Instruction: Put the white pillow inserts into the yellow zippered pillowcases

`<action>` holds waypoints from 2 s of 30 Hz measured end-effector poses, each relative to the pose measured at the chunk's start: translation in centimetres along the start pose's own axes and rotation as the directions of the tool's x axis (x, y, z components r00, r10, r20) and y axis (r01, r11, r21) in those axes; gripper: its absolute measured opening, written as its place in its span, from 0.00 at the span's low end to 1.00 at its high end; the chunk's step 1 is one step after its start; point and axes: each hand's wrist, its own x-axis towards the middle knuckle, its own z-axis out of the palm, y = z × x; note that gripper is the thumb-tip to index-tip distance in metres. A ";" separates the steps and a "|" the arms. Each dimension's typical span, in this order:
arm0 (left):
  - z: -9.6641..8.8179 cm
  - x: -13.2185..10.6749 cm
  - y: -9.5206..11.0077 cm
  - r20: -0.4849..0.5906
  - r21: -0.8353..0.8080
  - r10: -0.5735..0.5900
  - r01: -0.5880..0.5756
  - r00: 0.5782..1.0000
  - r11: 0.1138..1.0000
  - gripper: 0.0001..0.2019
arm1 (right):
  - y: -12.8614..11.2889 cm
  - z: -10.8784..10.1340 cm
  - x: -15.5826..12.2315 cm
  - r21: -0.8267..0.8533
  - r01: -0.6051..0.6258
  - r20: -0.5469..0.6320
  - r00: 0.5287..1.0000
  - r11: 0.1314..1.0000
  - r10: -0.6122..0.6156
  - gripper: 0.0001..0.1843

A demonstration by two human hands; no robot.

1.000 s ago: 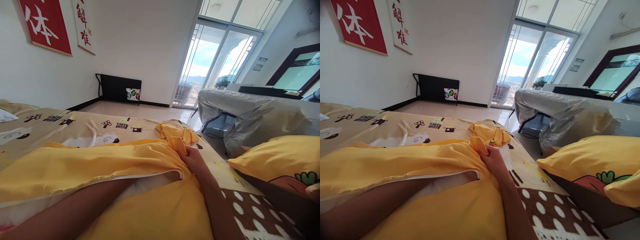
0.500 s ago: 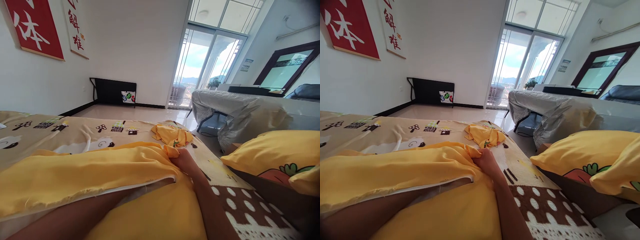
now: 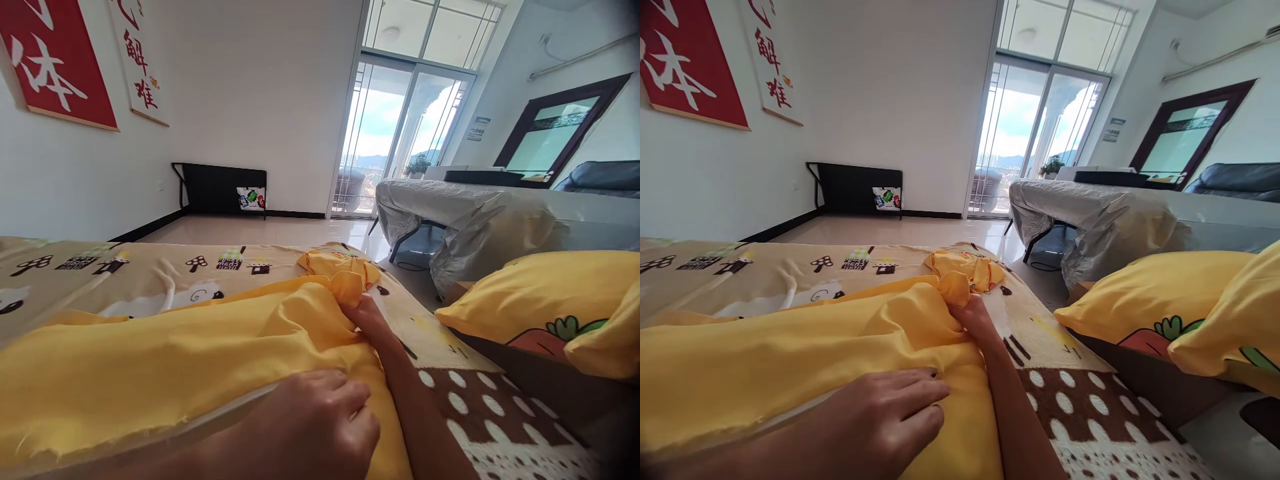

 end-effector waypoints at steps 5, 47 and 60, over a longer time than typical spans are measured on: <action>0.1 0.5 -2.2 -0.041 0.240 -0.120 0.126 0.992 0.962 0.20 | 0.1 0.1 0.2 0.149 0.006 -0.067 0.998 0.989 0.004 0.17; -11.6 -3.4 -6.5 0.030 -0.643 -0.616 0.487 0.787 0.591 0.23 | -17.3 -3.0 -8.5 0.239 0.216 -0.093 0.976 0.947 -0.199 0.18; -14.1 -6.6 -5.8 0.312 -0.925 -0.759 0.365 0.572 -0.105 0.20 | -15.5 -3.5 -9.2 0.186 0.126 0.193 0.968 0.974 -0.162 0.19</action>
